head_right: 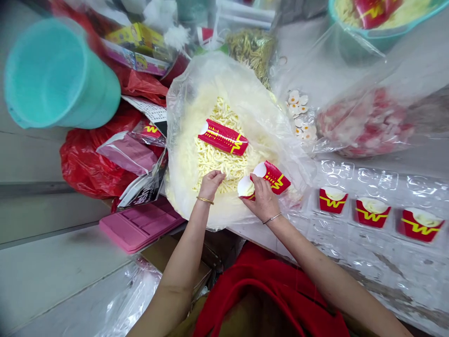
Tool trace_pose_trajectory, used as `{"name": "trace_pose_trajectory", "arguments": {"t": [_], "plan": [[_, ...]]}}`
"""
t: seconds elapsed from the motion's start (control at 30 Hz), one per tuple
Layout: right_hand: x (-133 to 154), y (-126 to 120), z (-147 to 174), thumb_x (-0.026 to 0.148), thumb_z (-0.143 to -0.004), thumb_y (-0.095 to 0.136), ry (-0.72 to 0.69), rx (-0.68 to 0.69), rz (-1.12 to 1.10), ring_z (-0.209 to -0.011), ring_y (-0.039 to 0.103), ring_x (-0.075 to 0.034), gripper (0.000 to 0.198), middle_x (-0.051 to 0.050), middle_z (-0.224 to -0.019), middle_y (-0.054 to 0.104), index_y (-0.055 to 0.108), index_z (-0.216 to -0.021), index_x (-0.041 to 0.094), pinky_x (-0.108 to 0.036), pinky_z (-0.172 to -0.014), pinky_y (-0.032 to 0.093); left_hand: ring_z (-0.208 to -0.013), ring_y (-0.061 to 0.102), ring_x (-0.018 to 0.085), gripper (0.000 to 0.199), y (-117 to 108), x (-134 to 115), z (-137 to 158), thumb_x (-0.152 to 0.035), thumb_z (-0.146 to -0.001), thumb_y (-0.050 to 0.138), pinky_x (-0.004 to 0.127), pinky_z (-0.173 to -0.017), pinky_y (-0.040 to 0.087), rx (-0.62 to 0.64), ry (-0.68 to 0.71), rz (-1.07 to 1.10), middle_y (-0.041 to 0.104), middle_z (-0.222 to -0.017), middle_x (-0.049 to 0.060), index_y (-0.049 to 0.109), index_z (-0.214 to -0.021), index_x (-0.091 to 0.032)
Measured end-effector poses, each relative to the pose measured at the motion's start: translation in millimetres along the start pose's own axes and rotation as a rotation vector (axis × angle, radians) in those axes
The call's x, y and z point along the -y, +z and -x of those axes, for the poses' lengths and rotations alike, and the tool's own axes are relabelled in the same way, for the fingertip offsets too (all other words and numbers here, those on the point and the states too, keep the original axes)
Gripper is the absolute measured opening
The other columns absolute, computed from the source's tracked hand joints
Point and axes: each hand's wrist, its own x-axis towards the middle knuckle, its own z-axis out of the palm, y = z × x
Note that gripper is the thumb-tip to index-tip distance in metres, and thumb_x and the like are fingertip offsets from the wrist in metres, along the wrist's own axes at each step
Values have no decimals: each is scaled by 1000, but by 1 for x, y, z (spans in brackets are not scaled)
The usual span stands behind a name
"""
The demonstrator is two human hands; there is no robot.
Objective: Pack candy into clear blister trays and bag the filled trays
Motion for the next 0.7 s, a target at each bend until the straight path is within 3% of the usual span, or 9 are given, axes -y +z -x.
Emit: {"name": "trace_pose_trajectory", "arguments": {"t": [0.13, 0.3, 0.4, 0.47, 0.57, 0.7], "plan": [[0, 0, 1, 42, -76, 66, 2, 14, 12, -108, 48, -31, 76, -16, -118, 51, 30, -137, 14, -46, -93, 42, -55, 42, 8, 12, 5, 4, 0, -26, -66, 59, 20, -57, 34, -17, 22, -74, 48, -58, -6, 54, -65, -16], [0, -1, 3, 42, -77, 66, 10, 28, 26, -108, 48, -30, 76, -16, -118, 51, 30, -137, 14, -46, -94, 43, -63, 49, 14, 19, 21, -3, 6, -37, -68, 62, 25, -62, 35, -64, 122, -625, 53, -61, -2, 55, -66, -19], [-1, -1, 3, 42, -76, 67, 15, 38, 43, -107, 48, -30, 78, -16, -118, 51, 30, -137, 12, -45, -93, 43, -67, 52, 16, 14, 30, -6, 5, -32, -68, 61, 26, -63, 35, -117, 91, -734, 55, -63, 0, 55, -66, -20], [-1, -1, 3, 42, -76, 67, 17, 40, 45, -107, 48, -31, 78, -16, -118, 51, 31, -137, 12, -45, -93, 43, -64, 50, 15, 10, 30, -5, 2, -27, -67, 60, 25, -62, 34, -130, 51, -639, 53, -61, -2, 54, -65, -19], [-1, -2, 3, 42, -76, 67, 16, 38, 32, -107, 48, -30, 76, -16, -117, 51, 31, -136, 12, -45, -93, 43, -57, 44, 10, 12, 19, -5, 2, -25, -66, 59, 22, -59, 34, -123, 17, -298, 46, -57, -5, 50, -61, -18], [2, -1, 1, 40, -76, 68, 17, 31, 28, -107, 48, -30, 75, -15, -116, 51, 32, -136, 13, -45, -93, 43, -55, 40, 7, 20, -1, -17, 22, -29, -65, 64, 20, -57, 34, 71, -7, 121, 45, -59, -6, 48, -63, -17]]}}
